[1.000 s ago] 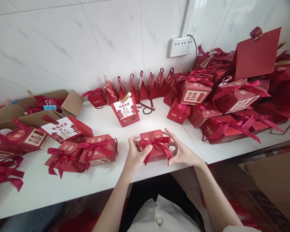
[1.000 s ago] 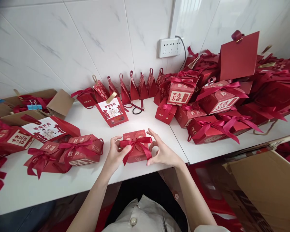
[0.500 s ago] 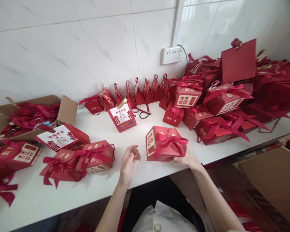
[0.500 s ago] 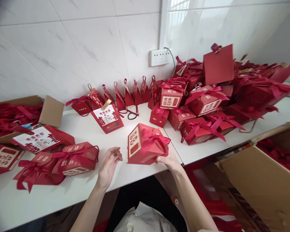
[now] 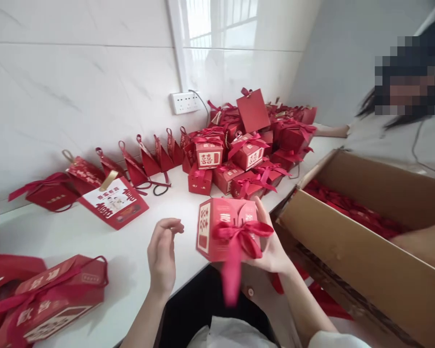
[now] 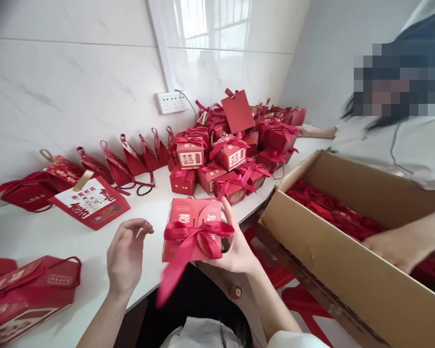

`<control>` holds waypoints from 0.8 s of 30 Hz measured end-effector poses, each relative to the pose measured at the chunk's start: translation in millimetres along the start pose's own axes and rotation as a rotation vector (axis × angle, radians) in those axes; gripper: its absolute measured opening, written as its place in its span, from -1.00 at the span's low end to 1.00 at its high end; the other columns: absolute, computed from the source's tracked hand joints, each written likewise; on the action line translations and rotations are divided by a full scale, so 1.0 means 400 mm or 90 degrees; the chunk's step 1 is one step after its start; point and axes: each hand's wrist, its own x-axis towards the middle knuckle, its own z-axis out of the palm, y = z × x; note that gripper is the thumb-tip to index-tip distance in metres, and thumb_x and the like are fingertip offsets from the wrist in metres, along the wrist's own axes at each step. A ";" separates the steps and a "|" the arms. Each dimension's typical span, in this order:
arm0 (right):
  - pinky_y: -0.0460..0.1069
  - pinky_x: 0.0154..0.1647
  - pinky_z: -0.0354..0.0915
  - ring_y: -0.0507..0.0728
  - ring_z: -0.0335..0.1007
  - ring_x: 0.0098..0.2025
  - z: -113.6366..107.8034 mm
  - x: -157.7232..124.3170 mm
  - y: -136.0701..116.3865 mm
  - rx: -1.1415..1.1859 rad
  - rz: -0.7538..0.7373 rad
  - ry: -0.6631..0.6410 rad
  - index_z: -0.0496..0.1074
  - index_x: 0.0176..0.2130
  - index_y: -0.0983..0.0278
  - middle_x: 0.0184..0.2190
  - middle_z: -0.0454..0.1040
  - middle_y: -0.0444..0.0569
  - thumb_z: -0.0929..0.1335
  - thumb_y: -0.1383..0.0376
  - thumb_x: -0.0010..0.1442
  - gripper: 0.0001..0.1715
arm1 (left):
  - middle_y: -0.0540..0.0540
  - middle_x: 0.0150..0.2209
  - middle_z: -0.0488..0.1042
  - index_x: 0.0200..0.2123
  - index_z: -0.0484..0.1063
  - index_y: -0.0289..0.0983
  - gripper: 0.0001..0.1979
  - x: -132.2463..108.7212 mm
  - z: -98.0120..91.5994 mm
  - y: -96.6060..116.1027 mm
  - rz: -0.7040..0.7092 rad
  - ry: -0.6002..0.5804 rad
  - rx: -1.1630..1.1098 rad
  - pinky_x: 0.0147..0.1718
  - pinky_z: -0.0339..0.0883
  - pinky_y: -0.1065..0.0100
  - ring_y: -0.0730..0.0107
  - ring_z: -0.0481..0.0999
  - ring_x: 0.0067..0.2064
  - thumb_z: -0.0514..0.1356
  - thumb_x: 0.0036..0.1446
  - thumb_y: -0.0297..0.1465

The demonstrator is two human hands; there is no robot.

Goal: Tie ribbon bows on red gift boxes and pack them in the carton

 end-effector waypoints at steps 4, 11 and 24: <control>0.15 -0.02 0.35 0.28 0.23 0.12 -0.086 -0.028 -0.032 -0.152 -0.084 0.062 -0.29 0.31 0.02 0.29 -0.07 0.15 0.43 0.25 0.04 0.10 | -0.06 -0.43 0.30 -0.29 0.38 -0.25 -0.63 0.025 0.094 0.073 0.107 -0.190 0.124 -0.31 0.27 0.31 0.32 0.34 -0.34 -0.01 0.16 -0.08; 0.13 -0.09 0.41 0.29 0.25 0.10 -0.194 -0.106 -0.029 -0.217 -0.036 0.173 -0.28 0.30 -0.04 0.32 -0.14 0.08 0.44 0.37 -0.01 0.16 | 0.02 -0.44 0.38 -0.34 0.31 -0.21 -0.94 0.019 0.272 0.107 0.342 -0.390 0.272 -0.32 0.28 0.39 0.46 0.38 -0.37 0.13 0.12 -0.49; 0.23 -0.01 0.37 0.37 0.14 0.18 -0.369 -0.242 -0.076 -0.466 0.007 0.393 -0.19 0.30 0.03 0.24 0.04 0.12 0.41 0.31 0.00 0.06 | 0.01 -0.47 0.41 -0.25 0.31 -0.23 -0.83 0.019 0.530 0.020 0.653 -0.581 0.110 -0.31 0.27 0.33 0.45 0.37 -0.43 0.14 0.07 -0.56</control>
